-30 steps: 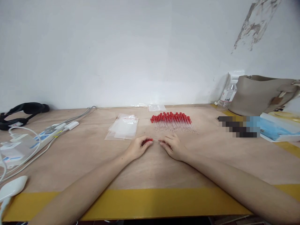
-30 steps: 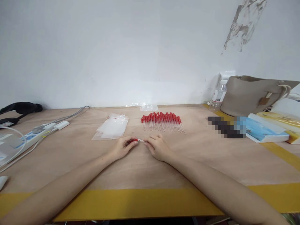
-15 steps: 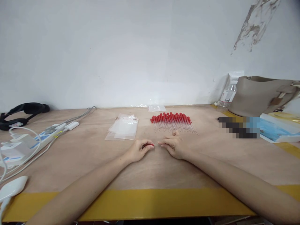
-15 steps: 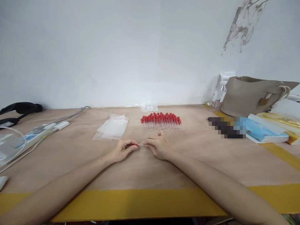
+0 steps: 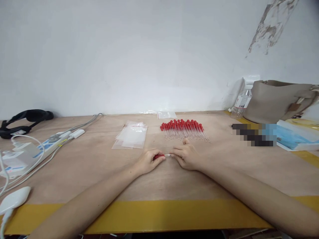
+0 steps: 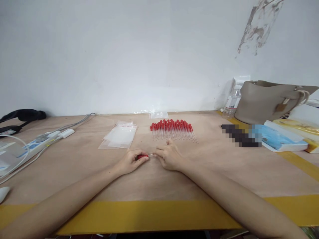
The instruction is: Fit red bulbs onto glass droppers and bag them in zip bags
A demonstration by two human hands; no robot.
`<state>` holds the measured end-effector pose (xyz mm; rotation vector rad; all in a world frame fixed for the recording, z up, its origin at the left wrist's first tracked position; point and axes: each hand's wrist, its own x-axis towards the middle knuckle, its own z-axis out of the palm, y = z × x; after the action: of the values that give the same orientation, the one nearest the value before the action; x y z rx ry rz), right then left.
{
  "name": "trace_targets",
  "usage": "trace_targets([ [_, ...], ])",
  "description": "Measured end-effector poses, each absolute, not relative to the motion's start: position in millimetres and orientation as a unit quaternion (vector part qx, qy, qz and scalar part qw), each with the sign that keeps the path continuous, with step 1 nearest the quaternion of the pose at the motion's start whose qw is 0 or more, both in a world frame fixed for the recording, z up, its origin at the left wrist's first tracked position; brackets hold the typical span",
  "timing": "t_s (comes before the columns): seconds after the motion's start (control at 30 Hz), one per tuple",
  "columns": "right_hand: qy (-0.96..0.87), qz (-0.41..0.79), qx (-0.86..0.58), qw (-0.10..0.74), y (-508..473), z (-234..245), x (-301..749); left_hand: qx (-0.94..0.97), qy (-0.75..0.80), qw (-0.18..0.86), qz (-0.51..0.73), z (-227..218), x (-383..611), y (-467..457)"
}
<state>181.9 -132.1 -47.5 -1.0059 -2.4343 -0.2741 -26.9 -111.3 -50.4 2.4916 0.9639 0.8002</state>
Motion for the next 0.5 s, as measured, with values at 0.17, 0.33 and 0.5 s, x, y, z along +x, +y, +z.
trace_targets([
  [0.17, -0.887, -0.032, -0.405, 0.221, -133, -47, 174, 0.901, 0.308, 0.138, 0.272, -51, -25, -112],
  [0.33, -0.877, 0.051, -0.421, 0.226, -132, -49, 170, 0.914, 0.271, 0.108, 0.282, -54, -23, -111],
  [0.5, -0.86, 0.11, -0.447, 0.22, -131, -47, 168, 0.92, 0.267, 0.096, 0.269, -53, -20, -108],
])
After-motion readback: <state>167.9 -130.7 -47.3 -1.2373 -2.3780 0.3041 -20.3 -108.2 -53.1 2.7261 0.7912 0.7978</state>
